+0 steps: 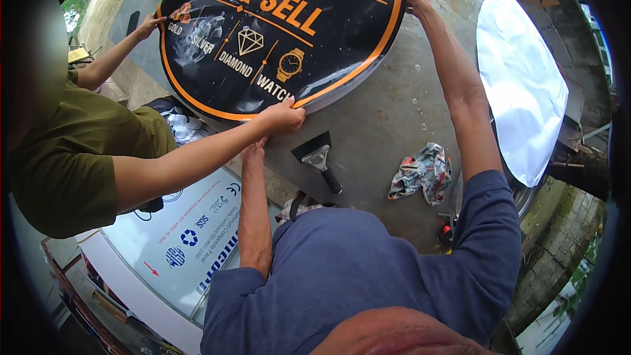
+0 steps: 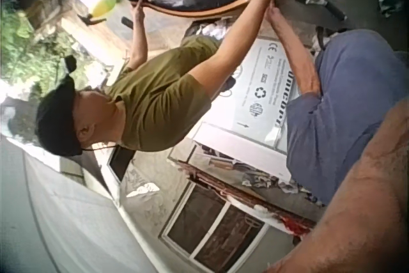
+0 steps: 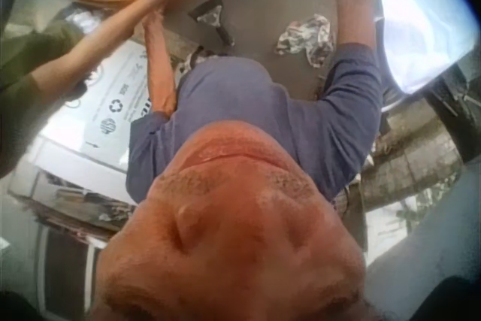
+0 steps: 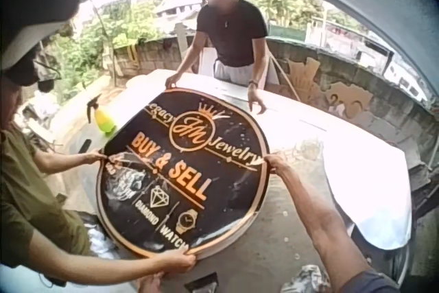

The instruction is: Applying and smoothing a large circular vinyl decal onto a sign board.

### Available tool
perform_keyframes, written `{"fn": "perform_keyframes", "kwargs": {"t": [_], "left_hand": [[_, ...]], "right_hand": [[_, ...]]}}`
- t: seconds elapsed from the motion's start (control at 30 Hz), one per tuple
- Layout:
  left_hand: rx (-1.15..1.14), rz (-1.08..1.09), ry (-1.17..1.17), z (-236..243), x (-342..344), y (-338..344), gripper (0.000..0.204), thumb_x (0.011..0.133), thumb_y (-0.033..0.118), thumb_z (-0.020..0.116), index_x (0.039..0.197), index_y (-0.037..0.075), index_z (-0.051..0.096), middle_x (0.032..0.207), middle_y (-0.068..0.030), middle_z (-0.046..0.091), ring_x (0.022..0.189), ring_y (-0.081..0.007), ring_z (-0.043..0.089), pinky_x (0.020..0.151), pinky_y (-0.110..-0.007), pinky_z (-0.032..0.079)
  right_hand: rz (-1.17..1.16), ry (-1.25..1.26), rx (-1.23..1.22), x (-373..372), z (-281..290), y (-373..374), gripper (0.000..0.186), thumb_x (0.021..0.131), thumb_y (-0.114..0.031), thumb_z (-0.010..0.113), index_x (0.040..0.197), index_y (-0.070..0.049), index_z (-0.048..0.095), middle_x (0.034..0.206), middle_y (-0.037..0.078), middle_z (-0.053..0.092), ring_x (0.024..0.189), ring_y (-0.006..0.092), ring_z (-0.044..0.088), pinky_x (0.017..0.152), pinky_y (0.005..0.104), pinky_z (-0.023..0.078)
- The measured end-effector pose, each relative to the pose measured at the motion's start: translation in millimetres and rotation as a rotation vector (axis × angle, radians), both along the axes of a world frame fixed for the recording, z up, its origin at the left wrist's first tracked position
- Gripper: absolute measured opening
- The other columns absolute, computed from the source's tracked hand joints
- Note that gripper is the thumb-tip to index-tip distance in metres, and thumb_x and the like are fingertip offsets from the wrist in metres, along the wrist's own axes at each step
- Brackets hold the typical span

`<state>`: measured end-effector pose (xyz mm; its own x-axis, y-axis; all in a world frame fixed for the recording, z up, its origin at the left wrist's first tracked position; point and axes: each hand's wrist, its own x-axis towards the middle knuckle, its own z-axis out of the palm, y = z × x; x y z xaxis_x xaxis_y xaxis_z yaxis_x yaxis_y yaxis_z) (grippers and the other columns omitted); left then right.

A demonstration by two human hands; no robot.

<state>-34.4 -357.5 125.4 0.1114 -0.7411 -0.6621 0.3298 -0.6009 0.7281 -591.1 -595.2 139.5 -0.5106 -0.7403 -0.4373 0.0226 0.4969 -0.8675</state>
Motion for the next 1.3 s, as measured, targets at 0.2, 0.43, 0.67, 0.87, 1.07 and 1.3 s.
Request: {"fn": "perform_keyframes", "kwargs": {"t": [0.2, 0.43, 0.67, 0.87, 1.07, 1.3], "left_hand": [[0.363, 0.381, 0.077, -11, -11, -11, 0.042, 0.089, 0.034, 0.059, 0.119, 0.005, 0.057, 0.113, -0.0114, 0.065, 0.100, -0.0216, 0.065, 0.085, -0.032, 0.055], [0.976, 0.947, 0.504, 10, -47, -45, 0.026, 0.081, 0.022, 0.068, 0.100, 0.006, 0.063, 0.099, -0.0072, 0.066, 0.090, -0.0204, 0.063, 0.075, -0.031, 0.055], [1.567, 1.445, 1.007, 43, -81, -79, 0.011, 0.073, 0.010, 0.076, 0.081, 0.006, 0.070, 0.084, -0.0031, 0.066, 0.079, -0.0192, 0.061, 0.065, -0.030, 0.055], [1.625, 1.362, 1.050, 68, -90, -86, 0.011, 0.072, 0.006, 0.077, 0.079, 0.006, 0.070, 0.082, -0.0025, 0.065, 0.078, -0.0187, 0.061, 0.066, -0.029, 0.053], [1.640, 1.100, 0.990, 105, -100, -86, 0.028, 0.071, 0.001, 0.077, 0.095, 0.006, 0.065, 0.088, 0.0005, 0.059, 0.084, -0.0176, 0.057, 0.075, -0.028, 0.049], [-0.049, -0.240, 0.537, -56, 58, -8, 0.043, 0.088, 0.029, 0.071, 0.122, 0.005, 0.059, 0.114, -0.0077, 0.064, 0.083, -0.0087, 0.062, 0.057, -0.022, 0.047]], "right_hand": [[0.035, -0.002, 0.030, -1, -9, 6, 0.015, 0.082, -0.022, 0.074, 0.076, -0.009, 0.068, 0.063, -0.002, 0.059, 0.052, 0.0082, 0.050, 0.051, 0.0285, 0.043], [0.011, 0.059, 0.039, -3, -13, 9, 0.017, 0.082, -0.024, 0.074, 0.080, -0.008, 0.069, 0.061, -0.001, 0.057, 0.049, 0.0085, 0.048, 0.048, 0.0281, 0.042], [0.003, 0.211, 0.129, 0, -17, 11, 0.022, 0.077, -0.023, 0.072, 0.087, -0.003, 0.073, 0.071, 0.007, 0.064, 0.054, 0.0159, 0.057, 0.050, 0.0294, 0.051], [0.052, 0.347, 0.155, 6, -18, 15, 0.028, 0.075, -0.026, 0.074, 0.085, 0.000, 0.073, 0.067, 0.008, 0.064, 0.055, 0.0156, 0.057, 0.052, 0.0309, 0.048], [0.105, 0.466, 0.151, 3, -34, 6, 0.031, 0.074, -0.032, 0.074, 0.087, -0.003, 0.075, 0.070, 0.009, 0.067, 0.061, 0.0176, 0.061, 0.061, 0.0321, 0.050], [0.157, 0.424, 0.107, -9, -44, -8, 0.029, 0.080, -0.037, 0.074, 0.086, -0.008, 0.074, 0.063, 0.002, 0.060, 0.049, 0.0112, 0.052, 0.042, 0.0296, 0.038]]}}
